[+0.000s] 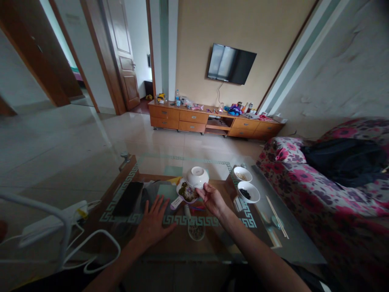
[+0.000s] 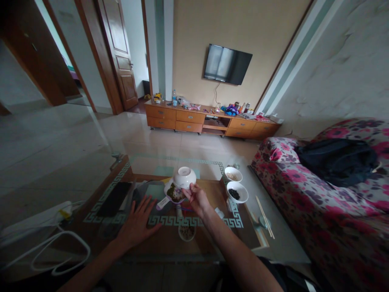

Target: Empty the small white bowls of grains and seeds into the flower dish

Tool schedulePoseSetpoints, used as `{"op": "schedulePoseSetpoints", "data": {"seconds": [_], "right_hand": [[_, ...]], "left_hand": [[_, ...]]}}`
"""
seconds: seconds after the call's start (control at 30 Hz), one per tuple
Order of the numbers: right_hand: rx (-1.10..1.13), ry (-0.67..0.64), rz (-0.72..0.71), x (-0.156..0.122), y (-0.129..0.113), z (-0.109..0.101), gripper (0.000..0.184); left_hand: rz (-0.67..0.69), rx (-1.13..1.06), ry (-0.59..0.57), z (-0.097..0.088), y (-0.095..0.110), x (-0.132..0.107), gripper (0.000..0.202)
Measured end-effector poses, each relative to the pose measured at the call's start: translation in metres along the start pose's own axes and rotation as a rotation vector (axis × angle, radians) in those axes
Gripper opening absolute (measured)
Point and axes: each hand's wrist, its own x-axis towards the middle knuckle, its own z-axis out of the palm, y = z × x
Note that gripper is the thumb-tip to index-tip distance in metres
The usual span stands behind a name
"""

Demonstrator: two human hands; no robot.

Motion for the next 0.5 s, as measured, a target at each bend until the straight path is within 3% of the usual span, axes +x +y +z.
{"op": "schedulePoseSetpoints", "data": {"seconds": [0.13,0.2,0.27,0.37,0.5], "right_hand": [[-0.296,0.038,-0.203,0.015,-0.038,-0.017,0.040],[-0.704,0.071,-0.320,0.020,-0.061,-0.031,0.034],[-1.276,0.083,-0.390,0.020,-0.081,-0.046,0.020],[-1.924,0.013,-0.363,0.015,-0.096,-0.063,0.028],[-2.165,0.003,-0.288,0.014,-0.095,-0.068,0.034]], "left_hand": [[0.016,0.006,0.018,0.000,0.000,0.000,0.092],[0.020,0.004,0.036,0.002,-0.001,0.000,0.093],[0.024,0.005,0.048,0.003,-0.001,0.000,0.094],[0.028,0.013,0.048,0.003,-0.002,0.000,0.093],[0.021,0.022,0.029,0.002,-0.001,0.000,0.092]]}}
